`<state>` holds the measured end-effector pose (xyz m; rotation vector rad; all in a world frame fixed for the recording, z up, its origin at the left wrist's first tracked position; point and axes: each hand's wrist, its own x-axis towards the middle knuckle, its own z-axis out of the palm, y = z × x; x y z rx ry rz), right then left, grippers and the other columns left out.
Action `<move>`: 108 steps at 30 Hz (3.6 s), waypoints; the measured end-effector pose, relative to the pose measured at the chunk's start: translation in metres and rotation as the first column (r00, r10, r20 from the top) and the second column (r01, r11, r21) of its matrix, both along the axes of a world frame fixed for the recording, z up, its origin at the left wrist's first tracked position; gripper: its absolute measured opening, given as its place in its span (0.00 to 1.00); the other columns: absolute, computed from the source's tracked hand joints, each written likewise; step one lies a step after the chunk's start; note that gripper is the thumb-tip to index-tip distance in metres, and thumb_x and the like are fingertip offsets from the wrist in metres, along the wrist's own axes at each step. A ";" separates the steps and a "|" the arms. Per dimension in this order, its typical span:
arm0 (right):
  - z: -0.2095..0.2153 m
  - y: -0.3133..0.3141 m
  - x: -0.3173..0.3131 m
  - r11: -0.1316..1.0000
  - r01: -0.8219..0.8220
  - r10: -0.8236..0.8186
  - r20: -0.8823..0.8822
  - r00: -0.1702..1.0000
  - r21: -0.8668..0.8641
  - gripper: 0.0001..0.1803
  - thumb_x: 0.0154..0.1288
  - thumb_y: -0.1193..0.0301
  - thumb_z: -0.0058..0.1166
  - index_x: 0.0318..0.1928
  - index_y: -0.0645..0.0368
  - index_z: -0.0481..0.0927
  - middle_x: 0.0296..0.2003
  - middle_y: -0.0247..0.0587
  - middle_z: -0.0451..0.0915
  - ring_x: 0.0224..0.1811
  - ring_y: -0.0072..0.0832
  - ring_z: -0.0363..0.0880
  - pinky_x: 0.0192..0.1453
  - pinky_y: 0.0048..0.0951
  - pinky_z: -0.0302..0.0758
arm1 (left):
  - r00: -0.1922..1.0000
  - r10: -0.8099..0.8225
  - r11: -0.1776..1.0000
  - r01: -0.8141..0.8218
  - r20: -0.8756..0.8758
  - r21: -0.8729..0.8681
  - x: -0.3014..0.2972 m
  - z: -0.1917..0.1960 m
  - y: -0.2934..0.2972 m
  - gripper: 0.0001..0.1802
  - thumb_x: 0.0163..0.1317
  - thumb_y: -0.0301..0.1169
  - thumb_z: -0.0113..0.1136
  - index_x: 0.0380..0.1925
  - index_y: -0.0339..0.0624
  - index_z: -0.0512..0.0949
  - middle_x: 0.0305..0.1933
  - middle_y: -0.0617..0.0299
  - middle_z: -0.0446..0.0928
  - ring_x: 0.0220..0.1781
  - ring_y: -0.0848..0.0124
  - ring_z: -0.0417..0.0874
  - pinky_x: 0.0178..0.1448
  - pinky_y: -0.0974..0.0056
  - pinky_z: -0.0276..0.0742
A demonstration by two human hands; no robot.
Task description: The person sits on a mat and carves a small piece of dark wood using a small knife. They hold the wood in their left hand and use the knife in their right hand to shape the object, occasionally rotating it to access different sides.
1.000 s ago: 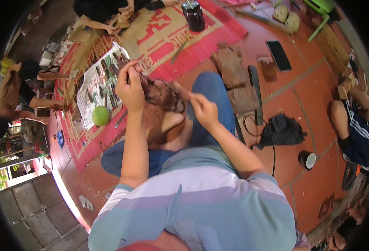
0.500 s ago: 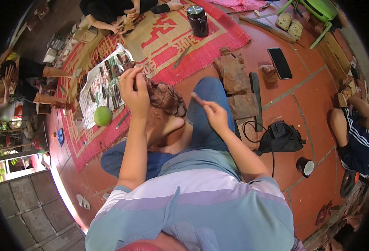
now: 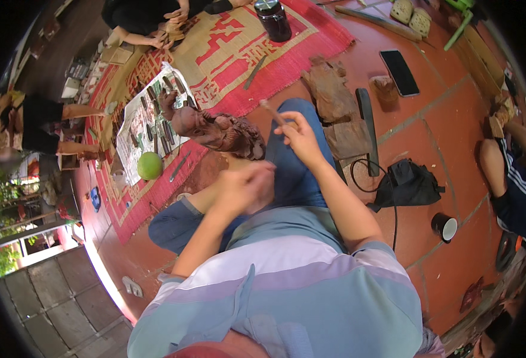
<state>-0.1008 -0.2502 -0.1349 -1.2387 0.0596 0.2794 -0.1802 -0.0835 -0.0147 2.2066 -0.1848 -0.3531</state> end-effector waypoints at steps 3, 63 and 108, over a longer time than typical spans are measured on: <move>0.036 0.031 0.005 0.999 0.034 -0.034 0.191 0.981 0.002 0.16 0.69 0.71 0.49 0.56 0.55 0.74 0.34 0.30 0.78 0.31 0.14 0.72 0.34 0.15 0.69 | 0.753 0.300 0.942 -0.332 0.585 -0.057 0.034 0.055 0.039 0.13 0.63 0.30 0.55 0.45 0.38 0.78 0.43 0.57 0.78 0.47 0.69 0.77 0.53 0.65 0.71; 0.081 0.114 0.044 0.764 -0.414 0.645 0.583 0.494 -0.495 0.12 0.52 0.76 0.63 0.39 0.54 0.86 0.33 0.35 0.79 0.37 0.26 0.77 0.42 0.26 0.73 | 0.463 0.790 0.613 -0.567 0.403 -0.551 -0.032 0.006 0.128 0.28 0.68 0.40 0.44 0.62 0.33 0.60 0.58 0.48 0.70 0.57 0.63 0.72 0.63 0.59 0.65; 0.091 0.088 0.024 0.899 -0.240 0.422 0.585 0.692 -0.365 0.12 0.55 0.72 0.64 0.42 0.53 0.85 0.30 0.38 0.78 0.33 0.29 0.77 0.38 0.28 0.73 | 0.490 0.800 0.591 -0.543 0.347 -0.597 0.001 0.019 0.113 0.23 0.68 0.36 0.45 0.59 0.33 0.65 0.58 0.51 0.69 0.60 0.64 0.70 0.67 0.59 0.60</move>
